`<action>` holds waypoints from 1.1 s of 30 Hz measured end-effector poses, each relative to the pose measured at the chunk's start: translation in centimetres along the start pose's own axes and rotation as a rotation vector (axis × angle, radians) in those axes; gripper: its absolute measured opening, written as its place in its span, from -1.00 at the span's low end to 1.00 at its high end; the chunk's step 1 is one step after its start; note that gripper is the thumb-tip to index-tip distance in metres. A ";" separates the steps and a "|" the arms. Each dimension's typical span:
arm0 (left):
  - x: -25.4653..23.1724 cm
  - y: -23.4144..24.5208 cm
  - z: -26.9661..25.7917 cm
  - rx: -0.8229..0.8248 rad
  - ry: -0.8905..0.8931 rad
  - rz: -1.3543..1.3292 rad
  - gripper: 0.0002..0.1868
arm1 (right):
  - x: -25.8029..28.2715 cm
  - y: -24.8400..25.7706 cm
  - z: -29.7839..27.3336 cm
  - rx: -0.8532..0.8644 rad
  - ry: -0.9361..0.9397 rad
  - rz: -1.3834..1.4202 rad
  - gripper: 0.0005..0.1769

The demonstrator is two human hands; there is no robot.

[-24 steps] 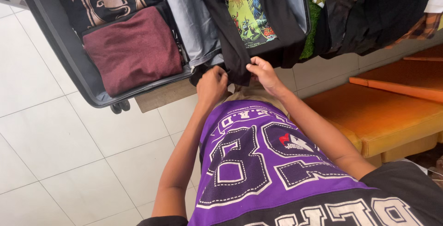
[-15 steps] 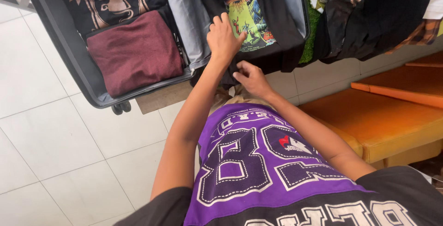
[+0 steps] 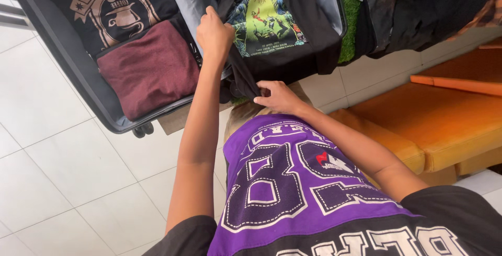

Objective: The person folds a black t-shirt and places it into an open suitcase. They then pick up a second black t-shirt, fold it, and place it on top of the first one inside the suitcase.

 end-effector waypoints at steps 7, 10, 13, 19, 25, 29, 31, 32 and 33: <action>2.2 2.9 0.7 0.133 0.217 -0.225 -0.81 | 1.0 -0.9 0.2 -0.015 0.200 -0.135 -0.72; 1.2 4.5 0.0 0.036 0.191 -0.302 -0.79 | 0.9 -0.8 -0.1 -0.020 0.202 -0.088 -0.73; -0.9 4.0 0.3 -0.011 0.094 -0.404 -0.76 | -1.7 -0.6 0.0 -0.013 0.125 0.039 -0.73; -3.7 -2.1 0.3 0.271 -0.072 -0.507 -0.64 | -11.2 -0.3 0.2 -0.098 -0.026 0.330 -0.78; -1.1 -2.1 -5.5 0.061 -0.154 -0.212 -0.54 | -12.9 -0.1 -0.1 -0.065 -0.083 0.411 -0.80; -1.3 -0.1 -9.3 0.185 -0.082 -0.193 -0.51 | -8.8 2.6 0.0 -0.003 -0.075 0.404 -0.81; -2.3 0.8 -10.9 0.251 -0.020 -0.206 -0.47 | -5.9 5.7 0.6 0.019 -0.036 0.459 -0.80; -2.8 1.3 -11.8 0.277 0.001 -0.207 -0.46 | -4.6 7.6 1.3 0.011 -0.002 0.489 -0.78; -3.2 1.7 -12.5 0.299 0.018 -0.208 -0.45 | -3.3 9.4 2.2 -0.037 0.052 0.488 -0.78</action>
Point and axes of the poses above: each hand's wrist, its own z-axis towards the middle knuckle, its own y-axis out of the back of the hand, x = y × z, the point moved 4 cm from there along z, towards the middle knuckle, and after that the axes turned 11 degrees about x, right-handed, at the moved point
